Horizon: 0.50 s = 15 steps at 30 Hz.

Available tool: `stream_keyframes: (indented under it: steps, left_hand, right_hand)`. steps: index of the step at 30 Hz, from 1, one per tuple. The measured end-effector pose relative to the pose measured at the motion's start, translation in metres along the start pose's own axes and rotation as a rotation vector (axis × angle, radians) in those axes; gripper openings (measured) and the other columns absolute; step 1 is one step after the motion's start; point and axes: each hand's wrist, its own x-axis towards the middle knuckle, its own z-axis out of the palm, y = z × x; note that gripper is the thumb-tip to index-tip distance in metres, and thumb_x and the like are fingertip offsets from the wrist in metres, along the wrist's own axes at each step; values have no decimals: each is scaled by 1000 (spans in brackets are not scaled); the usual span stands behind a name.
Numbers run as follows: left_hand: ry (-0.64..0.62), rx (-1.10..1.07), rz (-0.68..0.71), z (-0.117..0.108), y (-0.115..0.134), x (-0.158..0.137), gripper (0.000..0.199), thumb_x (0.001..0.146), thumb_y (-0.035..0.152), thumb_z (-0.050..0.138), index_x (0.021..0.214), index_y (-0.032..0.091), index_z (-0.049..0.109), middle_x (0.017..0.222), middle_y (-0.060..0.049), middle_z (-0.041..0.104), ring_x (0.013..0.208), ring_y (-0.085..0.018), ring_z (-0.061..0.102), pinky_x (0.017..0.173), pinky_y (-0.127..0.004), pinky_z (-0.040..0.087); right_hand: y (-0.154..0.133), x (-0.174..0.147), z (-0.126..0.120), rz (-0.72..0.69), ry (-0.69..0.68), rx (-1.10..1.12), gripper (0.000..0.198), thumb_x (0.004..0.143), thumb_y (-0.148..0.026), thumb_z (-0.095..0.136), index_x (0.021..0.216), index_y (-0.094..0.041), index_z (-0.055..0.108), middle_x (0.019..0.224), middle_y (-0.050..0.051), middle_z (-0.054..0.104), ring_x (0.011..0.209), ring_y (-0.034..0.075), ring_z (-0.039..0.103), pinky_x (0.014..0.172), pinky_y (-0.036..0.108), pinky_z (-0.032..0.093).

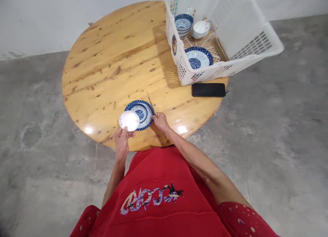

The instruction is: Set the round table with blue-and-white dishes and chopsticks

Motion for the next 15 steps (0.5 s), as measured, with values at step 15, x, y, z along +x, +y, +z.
stream_keyframes:
  steps: [15]
  left_hand:
    - [-180,27,-9,33,-5,-5,40,79,53,65,92,15,62,58,0,66,49,-17,65,52,-26,51]
  right_hand:
    - [-5,-7,4,-41,-16,-43,27,68,-43,55,53,-22,46,49,-1,48,54,15,48,49,24,33]
